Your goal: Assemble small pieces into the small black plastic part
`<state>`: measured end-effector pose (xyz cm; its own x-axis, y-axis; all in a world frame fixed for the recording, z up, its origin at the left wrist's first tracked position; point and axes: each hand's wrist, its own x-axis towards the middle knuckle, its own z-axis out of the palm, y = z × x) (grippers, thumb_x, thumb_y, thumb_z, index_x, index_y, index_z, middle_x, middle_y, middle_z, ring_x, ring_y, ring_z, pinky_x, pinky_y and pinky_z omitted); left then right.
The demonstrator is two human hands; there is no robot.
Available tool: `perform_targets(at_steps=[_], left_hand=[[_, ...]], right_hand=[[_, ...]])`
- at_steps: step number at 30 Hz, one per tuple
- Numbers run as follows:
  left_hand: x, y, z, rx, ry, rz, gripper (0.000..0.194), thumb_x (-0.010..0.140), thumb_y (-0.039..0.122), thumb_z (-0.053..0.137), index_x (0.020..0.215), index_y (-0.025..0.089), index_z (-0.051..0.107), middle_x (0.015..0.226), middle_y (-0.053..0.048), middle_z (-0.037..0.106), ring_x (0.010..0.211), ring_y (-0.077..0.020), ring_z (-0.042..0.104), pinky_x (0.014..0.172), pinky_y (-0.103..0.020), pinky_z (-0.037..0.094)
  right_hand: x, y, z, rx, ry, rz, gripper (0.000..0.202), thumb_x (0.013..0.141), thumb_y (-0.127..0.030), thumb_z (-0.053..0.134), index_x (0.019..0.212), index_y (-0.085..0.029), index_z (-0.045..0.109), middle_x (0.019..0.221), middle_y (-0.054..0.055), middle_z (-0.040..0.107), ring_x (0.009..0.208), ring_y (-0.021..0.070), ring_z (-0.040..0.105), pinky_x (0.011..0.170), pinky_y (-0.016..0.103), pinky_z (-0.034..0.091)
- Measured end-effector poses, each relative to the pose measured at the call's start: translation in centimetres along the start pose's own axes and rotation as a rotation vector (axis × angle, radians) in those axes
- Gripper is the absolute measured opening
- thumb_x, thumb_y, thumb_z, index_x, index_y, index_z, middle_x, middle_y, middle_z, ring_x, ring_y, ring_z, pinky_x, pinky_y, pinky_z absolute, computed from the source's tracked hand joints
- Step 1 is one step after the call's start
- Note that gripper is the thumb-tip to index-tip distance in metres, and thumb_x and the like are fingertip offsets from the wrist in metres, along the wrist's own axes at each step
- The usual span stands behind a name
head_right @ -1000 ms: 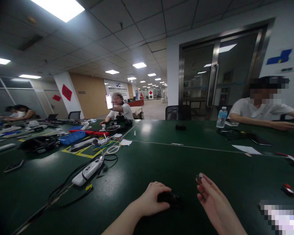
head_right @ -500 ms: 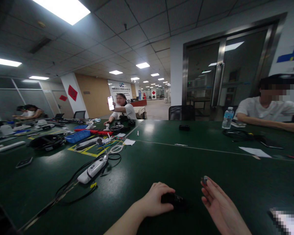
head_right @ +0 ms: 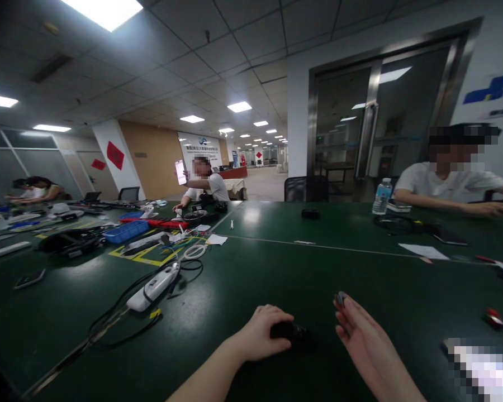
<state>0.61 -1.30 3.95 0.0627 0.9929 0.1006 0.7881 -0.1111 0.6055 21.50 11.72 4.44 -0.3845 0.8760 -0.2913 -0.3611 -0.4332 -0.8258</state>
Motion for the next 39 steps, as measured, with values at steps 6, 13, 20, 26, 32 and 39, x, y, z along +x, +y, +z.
perform_targets(at_steps=[6, 13, 20, 26, 32, 39], left_hand=[[0.0, -0.2, 0.5, 0.000, 0.060, 0.009, 0.045, 0.075, 0.031, 0.066, 0.119, 0.027, 0.054, 0.115, -0.002, 0.057, 0.110, -0.0232, 0.047, 0.097, -0.039, 0.030], [-0.1, 0.0, 0.3, -0.010, 0.048, 0.007, 0.045, 0.075, 0.030, 0.067, 0.118, 0.027, 0.054, 0.115, -0.002, 0.058, 0.110, -0.0229, 0.047, 0.098, -0.039, 0.030], [0.0, -0.1, 0.3, 0.006, 0.039, -0.008, 0.046, 0.075, 0.030, 0.066, 0.119, 0.027, 0.053, 0.116, -0.002, 0.057, 0.111, -0.0232, 0.047, 0.098, -0.039, 0.030], [0.1, -0.3, 0.5, 0.004, 0.049, 0.012, 0.047, 0.074, 0.029, 0.067, 0.119, 0.027, 0.054, 0.115, -0.002, 0.058, 0.110, -0.0223, 0.047, 0.098, -0.038, 0.030], [0.1, -0.5, 0.7, 0.020, 0.050, 0.014, 0.047, 0.074, 0.030, 0.067, 0.119, 0.026, 0.053, 0.116, -0.002, 0.058, 0.110, -0.0225, 0.047, 0.098, -0.038, 0.031], [0.0, -0.3, 0.5, 0.008, 0.064, 0.024, 0.046, 0.075, 0.030, 0.067, 0.118, 0.026, 0.054, 0.114, -0.002, 0.058, 0.108, -0.0224, 0.048, 0.097, -0.037, 0.032]], right_hand=[[-1.6, -0.2, 1.4, 0.000, -0.019, -0.036, 0.026, 0.062, -0.031, 0.077, 0.086, -0.026, 0.068, 0.091, -0.001, 0.067, 0.071, 0.0144, 0.059, 0.057, 0.023, 0.048], [-1.7, 0.4, 1.3, -0.136, -0.063, -0.093, 0.030, 0.064, -0.037, 0.076, 0.092, -0.028, 0.068, 0.097, 0.000, 0.066, 0.079, 0.0161, 0.058, 0.063, 0.026, 0.048], [-2.1, 1.0, 1.8, -0.361, -0.097, -0.195, 0.039, 0.062, -0.042, 0.075, 0.098, -0.027, 0.067, 0.097, 0.002, 0.067, 0.083, 0.0192, 0.058, 0.066, 0.028, 0.045], [-2.2, 1.4, 2.1, -0.542, -0.168, -0.249, 0.038, 0.065, -0.043, 0.073, 0.098, -0.025, 0.067, 0.101, 0.004, 0.067, 0.095, 0.0238, 0.058, 0.080, 0.035, 0.046], [-2.2, 2.0, 2.1, -0.654, -0.269, -0.275, 0.034, 0.066, -0.040, 0.071, 0.096, -0.024, 0.068, 0.095, 0.003, 0.068, 0.091, 0.0230, 0.060, 0.084, 0.036, 0.046], [-2.4, 2.7, 2.2, -0.893, -0.332, -0.337, 0.026, 0.070, -0.037, 0.065, 0.094, -0.027, 0.068, 0.088, 0.001, 0.067, 0.081, 0.0212, 0.059, 0.071, 0.032, 0.047]])
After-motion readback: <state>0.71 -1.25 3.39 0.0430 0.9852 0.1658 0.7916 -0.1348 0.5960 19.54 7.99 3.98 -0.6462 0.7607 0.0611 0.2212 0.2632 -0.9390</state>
